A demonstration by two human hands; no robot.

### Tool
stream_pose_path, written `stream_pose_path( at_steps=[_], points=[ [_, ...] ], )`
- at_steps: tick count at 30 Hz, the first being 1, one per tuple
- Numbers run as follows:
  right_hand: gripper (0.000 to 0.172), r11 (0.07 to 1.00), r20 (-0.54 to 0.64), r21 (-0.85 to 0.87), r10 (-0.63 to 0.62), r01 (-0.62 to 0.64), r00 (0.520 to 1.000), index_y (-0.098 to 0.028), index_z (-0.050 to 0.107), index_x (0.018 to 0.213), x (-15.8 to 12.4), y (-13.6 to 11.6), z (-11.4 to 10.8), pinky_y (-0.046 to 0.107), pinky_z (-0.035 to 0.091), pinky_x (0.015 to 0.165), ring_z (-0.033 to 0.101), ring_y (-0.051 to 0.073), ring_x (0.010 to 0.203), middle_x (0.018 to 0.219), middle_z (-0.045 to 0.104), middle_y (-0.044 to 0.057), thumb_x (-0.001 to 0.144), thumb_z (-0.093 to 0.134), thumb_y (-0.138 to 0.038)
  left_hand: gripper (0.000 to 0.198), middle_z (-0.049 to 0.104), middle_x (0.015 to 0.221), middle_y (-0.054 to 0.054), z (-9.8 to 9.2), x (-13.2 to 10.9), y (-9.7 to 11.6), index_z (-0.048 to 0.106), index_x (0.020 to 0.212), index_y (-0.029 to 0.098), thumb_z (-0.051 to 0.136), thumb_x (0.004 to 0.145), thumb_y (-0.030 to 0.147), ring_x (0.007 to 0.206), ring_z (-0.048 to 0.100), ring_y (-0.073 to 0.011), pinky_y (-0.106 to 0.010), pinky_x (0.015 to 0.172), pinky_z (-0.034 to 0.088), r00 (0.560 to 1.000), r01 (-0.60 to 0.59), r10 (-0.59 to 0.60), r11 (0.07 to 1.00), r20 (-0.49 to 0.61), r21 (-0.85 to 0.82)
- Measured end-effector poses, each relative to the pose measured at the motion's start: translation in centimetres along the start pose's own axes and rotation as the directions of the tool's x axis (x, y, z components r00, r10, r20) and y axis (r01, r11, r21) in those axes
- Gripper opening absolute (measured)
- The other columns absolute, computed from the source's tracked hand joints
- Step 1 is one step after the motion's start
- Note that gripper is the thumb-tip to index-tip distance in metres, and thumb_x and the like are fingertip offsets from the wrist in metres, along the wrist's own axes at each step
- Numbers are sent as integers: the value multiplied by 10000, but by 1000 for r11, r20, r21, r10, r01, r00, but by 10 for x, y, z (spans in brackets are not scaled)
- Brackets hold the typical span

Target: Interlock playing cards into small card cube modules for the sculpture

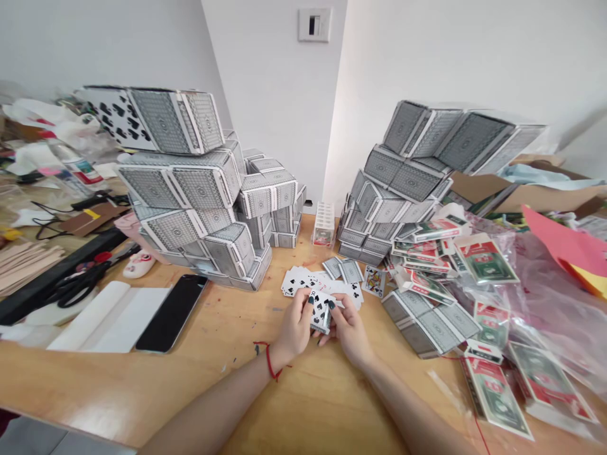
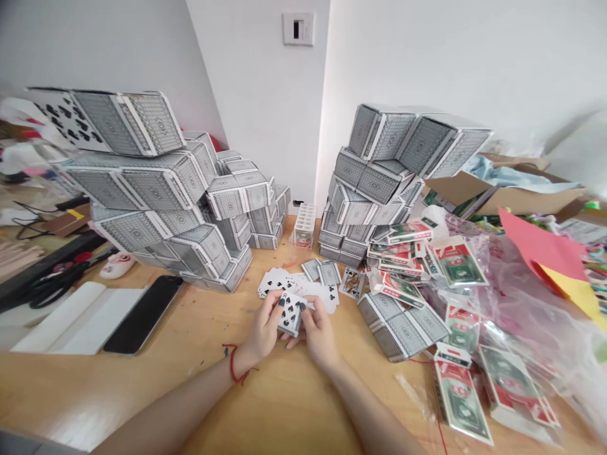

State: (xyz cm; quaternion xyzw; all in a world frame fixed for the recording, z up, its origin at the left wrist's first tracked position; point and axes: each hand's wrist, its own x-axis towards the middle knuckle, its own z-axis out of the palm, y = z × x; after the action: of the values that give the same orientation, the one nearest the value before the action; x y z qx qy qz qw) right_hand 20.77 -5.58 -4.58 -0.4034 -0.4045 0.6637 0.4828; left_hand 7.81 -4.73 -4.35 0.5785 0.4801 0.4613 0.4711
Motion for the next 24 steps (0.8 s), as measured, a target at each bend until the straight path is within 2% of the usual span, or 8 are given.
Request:
stream_pose_path(
  at_steps=[9, 13, 19, 24],
  points=[
    [310, 989, 106, 126, 70, -83, 992, -229, 392, 997, -2, -2, 2, 214, 510, 394, 658, 147, 555, 708, 633, -23, 800, 534, -421, 132, 479, 652, 38, 1, 0, 0, 444, 905, 189, 366, 862, 287, 437, 425, -72, -175, 385, 342, 997, 73, -74, 990, -5, -117],
    [312, 982, 134, 148, 96, -115, 986, -225, 414, 1001, -3, -2, 2, 235, 522, 411, 662, 161, 579, 709, 640, -9, 801, 529, -434, 99, 462, 606, 56, 1, -1, 3, 434, 861, 193, 379, 856, 276, 401, 414, -62, -167, 376, 336, 997, 62, -66, 991, -34, -122],
    [382, 975, 191, 190, 76, -112, 979, -223, 402, 1098, -3, -3, 1, 231, 521, 437, 664, 162, 606, 729, 650, 7, 804, 543, -422, 105, 485, 622, 47, 1, 0, 3, 445, 868, 190, 376, 854, 268, 423, 426, -68, -166, 373, 334, 997, 49, -56, 991, -57, -122],
    [409, 974, 178, 187, 90, -124, 980, -206, 420, 1104, -2, -1, -1, 222, 508, 435, 664, 162, 595, 729, 658, 17, 793, 559, -431, 125, 510, 656, 32, 0, -1, 1, 460, 917, 181, 378, 853, 250, 486, 453, -77, -169, 425, 359, 998, 24, -30, 994, -57, -104]
  ],
)
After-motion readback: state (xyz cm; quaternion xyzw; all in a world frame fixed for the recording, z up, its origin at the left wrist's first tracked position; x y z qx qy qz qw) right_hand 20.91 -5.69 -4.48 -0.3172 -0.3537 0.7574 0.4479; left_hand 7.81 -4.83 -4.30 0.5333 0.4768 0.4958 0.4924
